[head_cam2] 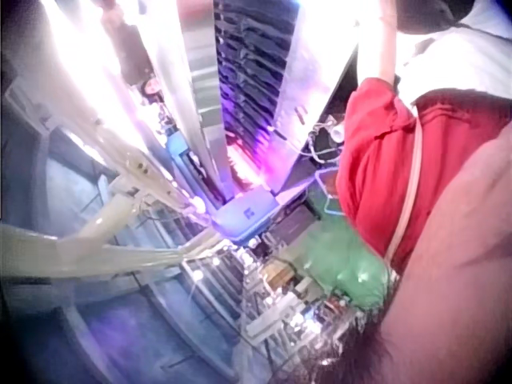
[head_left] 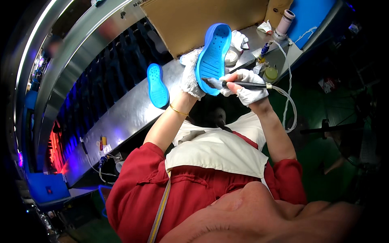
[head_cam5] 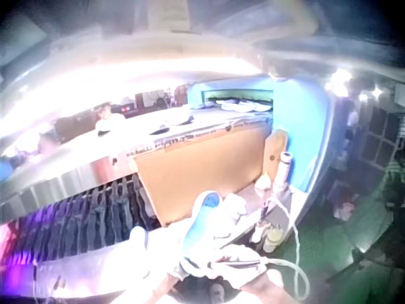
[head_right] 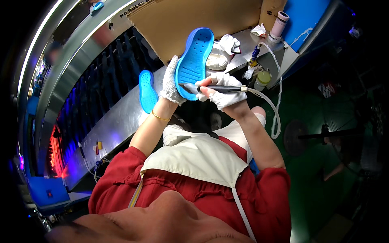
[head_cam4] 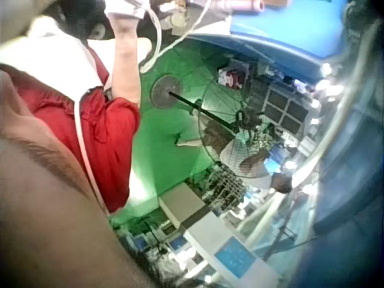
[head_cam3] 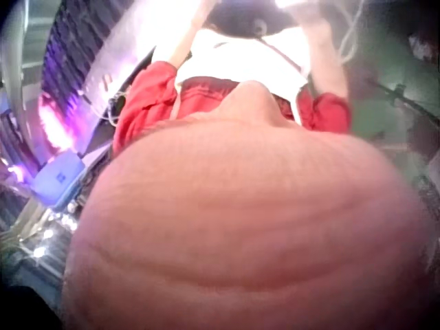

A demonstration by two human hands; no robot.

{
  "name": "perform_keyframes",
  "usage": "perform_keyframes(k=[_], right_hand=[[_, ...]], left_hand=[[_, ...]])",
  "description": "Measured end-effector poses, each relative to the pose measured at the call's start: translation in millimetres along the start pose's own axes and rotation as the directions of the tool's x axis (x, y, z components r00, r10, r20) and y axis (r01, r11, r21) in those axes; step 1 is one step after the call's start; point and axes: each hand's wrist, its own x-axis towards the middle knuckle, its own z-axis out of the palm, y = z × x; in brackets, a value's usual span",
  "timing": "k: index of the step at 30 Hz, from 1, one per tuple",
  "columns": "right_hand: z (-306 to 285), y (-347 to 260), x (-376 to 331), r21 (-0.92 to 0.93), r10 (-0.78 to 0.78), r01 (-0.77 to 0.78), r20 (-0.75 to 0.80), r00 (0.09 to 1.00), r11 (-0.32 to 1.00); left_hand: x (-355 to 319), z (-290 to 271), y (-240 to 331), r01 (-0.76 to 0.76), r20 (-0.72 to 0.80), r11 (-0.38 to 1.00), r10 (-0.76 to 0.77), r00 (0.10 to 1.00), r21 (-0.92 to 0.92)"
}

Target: The person applies adhesive to the undersides of blue shoe insoles using a brush and then places them onto a moving conveyor belt.

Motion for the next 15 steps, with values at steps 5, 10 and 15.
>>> perform_keyframes(k=[5,10,15], right_hand=[[10,9,9,0.011,-0.008,0.009,-0.091,0.996,1.000],[15,6,3,0.033,0.077,-0.073,-0.146,0.986,0.997],[24,-5,19,-0.022,0.210,-0.210,-0.029,0.977,0.977]], left_hand=[[-6,-1,5,-0.017,0.076,1.000,0.018,0.997,-0.014],[-21,-4,10,0.005,0.105,0.988,0.012,0.994,-0.157],[-43,7,24,0.003,0.155,0.981,0.028,0.987,-0.196]])
